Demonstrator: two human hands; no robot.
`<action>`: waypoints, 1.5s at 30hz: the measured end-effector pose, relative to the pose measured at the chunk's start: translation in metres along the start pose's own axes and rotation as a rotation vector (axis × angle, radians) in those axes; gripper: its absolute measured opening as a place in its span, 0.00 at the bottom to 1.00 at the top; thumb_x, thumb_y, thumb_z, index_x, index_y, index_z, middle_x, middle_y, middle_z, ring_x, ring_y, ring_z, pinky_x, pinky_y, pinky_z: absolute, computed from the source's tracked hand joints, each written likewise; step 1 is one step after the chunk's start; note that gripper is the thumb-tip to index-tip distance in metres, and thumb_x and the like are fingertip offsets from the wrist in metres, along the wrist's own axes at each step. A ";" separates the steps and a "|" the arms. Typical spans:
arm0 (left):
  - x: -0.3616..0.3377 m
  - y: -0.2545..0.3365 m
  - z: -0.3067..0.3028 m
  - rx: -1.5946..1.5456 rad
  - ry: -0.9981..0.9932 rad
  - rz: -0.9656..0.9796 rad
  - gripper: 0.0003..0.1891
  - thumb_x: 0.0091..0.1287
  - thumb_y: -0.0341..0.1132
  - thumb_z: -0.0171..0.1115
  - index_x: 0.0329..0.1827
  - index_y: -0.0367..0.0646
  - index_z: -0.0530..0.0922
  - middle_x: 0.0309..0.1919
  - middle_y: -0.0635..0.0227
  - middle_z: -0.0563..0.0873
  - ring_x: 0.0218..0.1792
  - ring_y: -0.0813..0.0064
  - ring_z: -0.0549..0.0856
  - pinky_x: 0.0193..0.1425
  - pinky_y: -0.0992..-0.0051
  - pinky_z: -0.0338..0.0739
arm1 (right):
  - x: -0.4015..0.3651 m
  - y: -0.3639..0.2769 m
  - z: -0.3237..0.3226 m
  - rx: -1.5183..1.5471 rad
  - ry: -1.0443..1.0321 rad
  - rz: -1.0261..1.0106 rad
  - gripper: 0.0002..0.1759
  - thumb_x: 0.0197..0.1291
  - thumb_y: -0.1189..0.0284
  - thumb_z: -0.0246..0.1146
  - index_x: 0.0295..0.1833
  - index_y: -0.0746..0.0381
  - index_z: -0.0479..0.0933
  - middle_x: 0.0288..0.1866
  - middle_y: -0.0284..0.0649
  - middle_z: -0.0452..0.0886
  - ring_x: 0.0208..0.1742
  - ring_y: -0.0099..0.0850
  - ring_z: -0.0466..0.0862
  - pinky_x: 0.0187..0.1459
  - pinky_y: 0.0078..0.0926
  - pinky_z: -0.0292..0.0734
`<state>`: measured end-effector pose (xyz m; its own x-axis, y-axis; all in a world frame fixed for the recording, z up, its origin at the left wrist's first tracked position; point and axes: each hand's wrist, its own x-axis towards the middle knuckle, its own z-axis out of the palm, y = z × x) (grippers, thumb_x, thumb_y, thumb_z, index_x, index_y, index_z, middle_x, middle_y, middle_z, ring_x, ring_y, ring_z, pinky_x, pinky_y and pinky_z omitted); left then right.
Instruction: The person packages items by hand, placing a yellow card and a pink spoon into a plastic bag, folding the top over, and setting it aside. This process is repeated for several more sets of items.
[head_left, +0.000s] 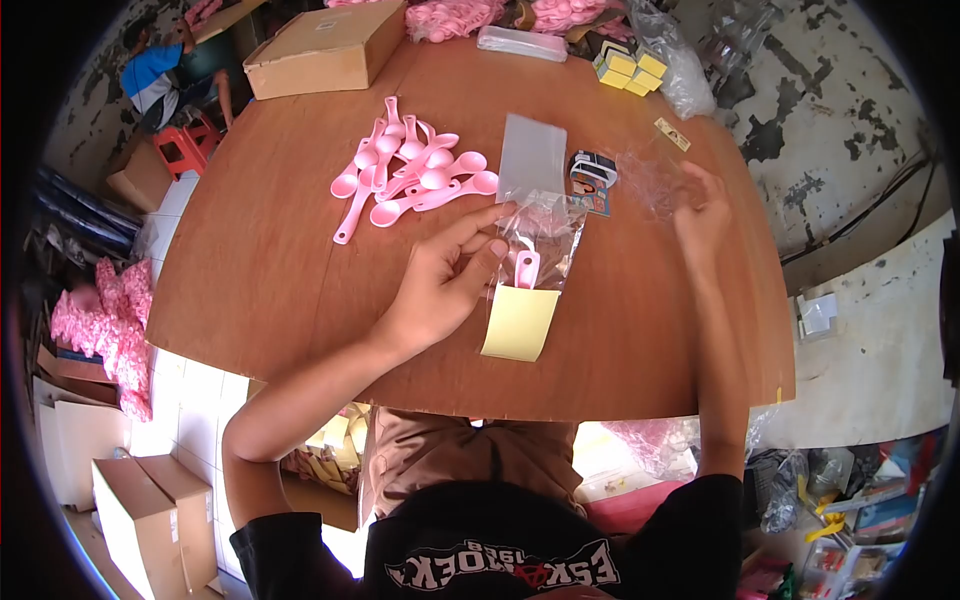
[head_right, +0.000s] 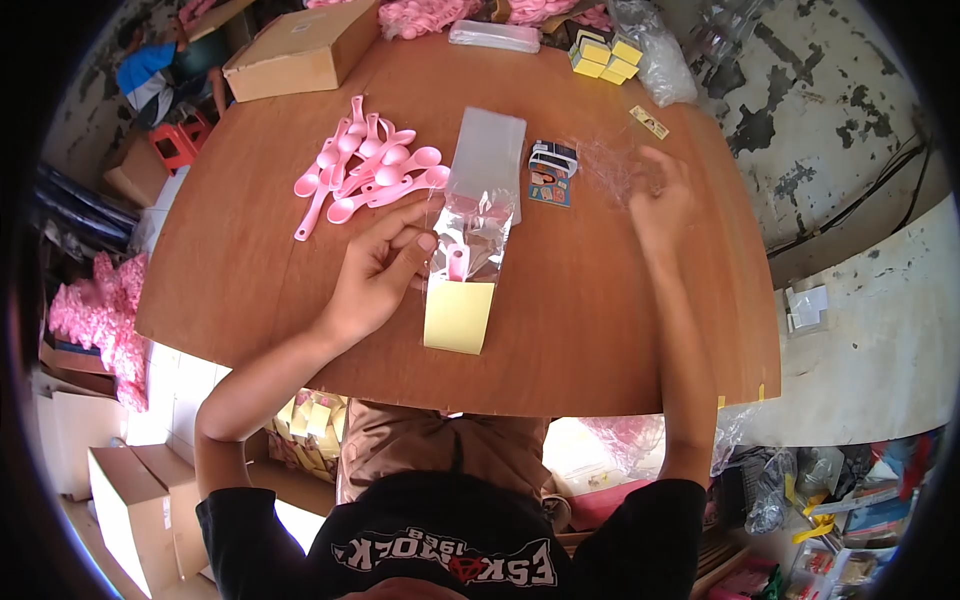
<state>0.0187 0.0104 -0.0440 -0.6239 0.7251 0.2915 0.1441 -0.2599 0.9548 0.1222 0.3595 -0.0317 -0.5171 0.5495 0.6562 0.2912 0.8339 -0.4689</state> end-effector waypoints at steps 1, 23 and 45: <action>-0.001 0.000 0.000 0.003 -0.004 -0.008 0.21 0.75 0.29 0.55 0.69 0.36 0.70 0.33 0.73 0.86 0.27 0.92 0.73 0.32 0.84 0.71 | -0.013 -0.030 -0.004 0.347 -0.144 -0.042 0.15 0.62 0.74 0.66 0.55 0.59 0.80 0.46 0.35 0.84 0.46 0.26 0.84 0.46 0.23 0.78; 0.006 -0.002 -0.003 -0.059 -0.029 -0.124 0.13 0.74 0.34 0.60 0.55 0.35 0.80 0.43 0.65 0.89 0.40 0.80 0.87 0.40 0.79 0.85 | -0.095 -0.127 -0.003 1.065 -0.679 0.216 0.08 0.66 0.79 0.64 0.50 0.69 0.81 0.45 0.38 0.85 0.46 0.21 0.83 0.49 0.19 0.80; 0.007 -0.009 -0.018 -0.079 -0.201 -0.002 0.15 0.69 0.16 0.46 0.49 0.31 0.83 0.48 0.55 0.88 0.42 0.71 0.88 0.44 0.73 0.88 | -0.095 -0.116 -0.004 1.113 -0.729 -0.002 0.13 0.61 0.92 0.56 0.44 0.71 0.83 0.45 0.41 0.82 0.48 0.26 0.82 0.51 0.23 0.77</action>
<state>-0.0010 0.0060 -0.0518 -0.4574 0.8362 0.3026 0.0775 -0.3015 0.9503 0.1411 0.2101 -0.0371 -0.9283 0.1040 0.3569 -0.3391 0.1567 -0.9276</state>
